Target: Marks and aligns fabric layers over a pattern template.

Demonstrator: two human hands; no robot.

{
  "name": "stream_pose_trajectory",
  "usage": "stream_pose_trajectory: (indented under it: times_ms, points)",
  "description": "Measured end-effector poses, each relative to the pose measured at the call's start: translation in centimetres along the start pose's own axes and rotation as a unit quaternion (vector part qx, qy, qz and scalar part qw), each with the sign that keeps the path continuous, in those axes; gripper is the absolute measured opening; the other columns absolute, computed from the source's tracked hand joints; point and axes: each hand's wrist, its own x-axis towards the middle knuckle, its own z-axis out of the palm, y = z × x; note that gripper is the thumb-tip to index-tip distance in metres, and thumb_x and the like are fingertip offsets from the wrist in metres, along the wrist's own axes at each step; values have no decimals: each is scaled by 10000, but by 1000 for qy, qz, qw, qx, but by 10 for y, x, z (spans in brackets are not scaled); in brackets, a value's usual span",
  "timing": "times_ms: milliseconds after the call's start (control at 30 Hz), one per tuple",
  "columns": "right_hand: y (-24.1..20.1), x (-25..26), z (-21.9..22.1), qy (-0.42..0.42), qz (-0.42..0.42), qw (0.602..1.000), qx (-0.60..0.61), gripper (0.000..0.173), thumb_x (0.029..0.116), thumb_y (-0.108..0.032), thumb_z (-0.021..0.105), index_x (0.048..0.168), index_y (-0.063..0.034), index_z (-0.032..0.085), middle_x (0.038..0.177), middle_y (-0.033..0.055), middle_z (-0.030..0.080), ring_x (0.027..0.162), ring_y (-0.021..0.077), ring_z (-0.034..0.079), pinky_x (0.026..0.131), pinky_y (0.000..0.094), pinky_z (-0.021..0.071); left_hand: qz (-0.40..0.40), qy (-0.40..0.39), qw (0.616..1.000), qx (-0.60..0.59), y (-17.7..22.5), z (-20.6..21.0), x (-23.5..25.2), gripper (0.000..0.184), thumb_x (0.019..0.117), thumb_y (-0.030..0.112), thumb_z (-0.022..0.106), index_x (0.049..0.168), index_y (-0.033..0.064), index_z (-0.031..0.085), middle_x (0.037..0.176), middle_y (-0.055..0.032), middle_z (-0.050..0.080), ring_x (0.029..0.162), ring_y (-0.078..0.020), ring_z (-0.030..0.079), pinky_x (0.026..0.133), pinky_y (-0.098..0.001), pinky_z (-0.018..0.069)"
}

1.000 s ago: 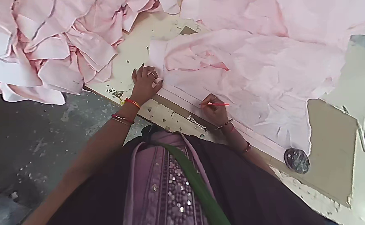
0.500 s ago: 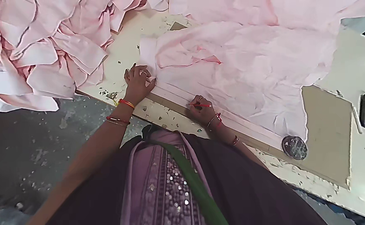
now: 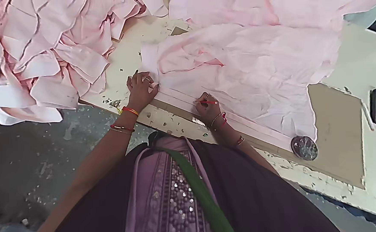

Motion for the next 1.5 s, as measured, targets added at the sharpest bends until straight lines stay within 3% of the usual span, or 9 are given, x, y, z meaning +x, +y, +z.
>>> stream_pose_trajectory:
  times_ms: [100, 233, 300, 367, 500, 633, 1067, 1400, 1500]
  points:
    - [-2, 2, 0, 1, 4, 1000, -5, 109, 905, -41, 635, 921, 66, 644, 827, 181, 646, 709, 254, 622, 645, 390, 522, -32, -21, 999, -9, 10, -9, 4, 335, 1020, 270, 602, 1094, -53, 656, 1508, -274, 448, 1437, -548, 323, 1105, -778, 184]
    - [20, -5, -6, 70, -58, 981, 173, 66, 883, -4, 580, 870, 48, 619, 811, 81, 628, 688, 73, 580, 640, 236, 514, -24, -26, 999, 0, 13, -12, -2, 333, 1024, 275, 595, 1108, -43, 640, 1525, -270, 424, 1455, -537, 299, 1124, -760, 187]
    - [25, -11, -22, 148, -67, 944, 286, 82, 904, -55, 561, 884, -120, 608, 805, -68, 642, 666, -6, 580, 609, 190, 506, -26, -15, 1000, -4, 6, -6, 6, 352, 1010, 288, 613, 1108, -47, 662, 1496, -282, 457, 1434, -550, 326, 1108, -777, 177]
    - [27, -28, -44, 133, -59, 939, 313, 142, 910, -87, 581, 897, -226, 607, 817, -148, 674, 684, -35, 610, 620, 172, 519, -26, -9, 1000, -3, 2, -2, 10, 356, 1000, 298, 619, 1092, -43, 664, 1485, -280, 472, 1424, -545, 347, 1107, -772, 182]
    - [40, -65, -61, 31, -29, 978, 203, 55, 845, -32, 616, 900, -34, 622, 783, -73, 631, 636, -51, 550, 581, 140, 485, 3, -5, 1000, 11, -5, 2, 6, 377, 1012, 332, 580, 1079, -33, 647, 1508, -271, 432, 1388, -532, 387, 1075, -771, 235]
    - [48, -74, -53, 13, -10, 987, 162, 56, 876, -39, 637, 904, -2, 606, 719, -26, 619, 589, -23, 543, 561, 163, 480, 4, -5, 1000, 27, -8, 3, 4, 406, 1022, 367, 540, 1103, -21, 630, 1524, -265, 414, 1402, -528, 371, 1073, -771, 240]
    - [43, -73, -50, 31, -10, 997, 66, 81, 882, -90, 619, 878, -10, 622, 722, 24, 604, 599, 36, 528, 555, 198, 450, 7, -4, 999, 31, -11, 4, 11, 450, 1015, 381, 535, 1089, -50, 643, 1509, -270, 439, 1377, -528, 401, 1072, -755, 255]
    - [40, -74, -52, 14, -2, 993, 117, 57, 857, -70, 630, 862, -15, 617, 706, 2, 612, 571, 15, 536, 533, 191, 459, 9, -4, 999, 31, -12, 5, 9, 458, 1016, 390, 537, 1067, -53, 638, 1513, -279, 425, 1387, -531, 385, 1079, -757, 242]
    - [44, -66, -55, 71, 1, 986, 149, 49, 897, -35, 613, 920, 6, 600, 724, -6, 611, 569, -22, 513, 536, 152, 448, 7, -4, 1000, 30, -12, 4, 11, 460, 1011, 388, 535, 1089, -52, 645, 1507, -277, 434, 1377, -538, 390, 1071, -755, 249]
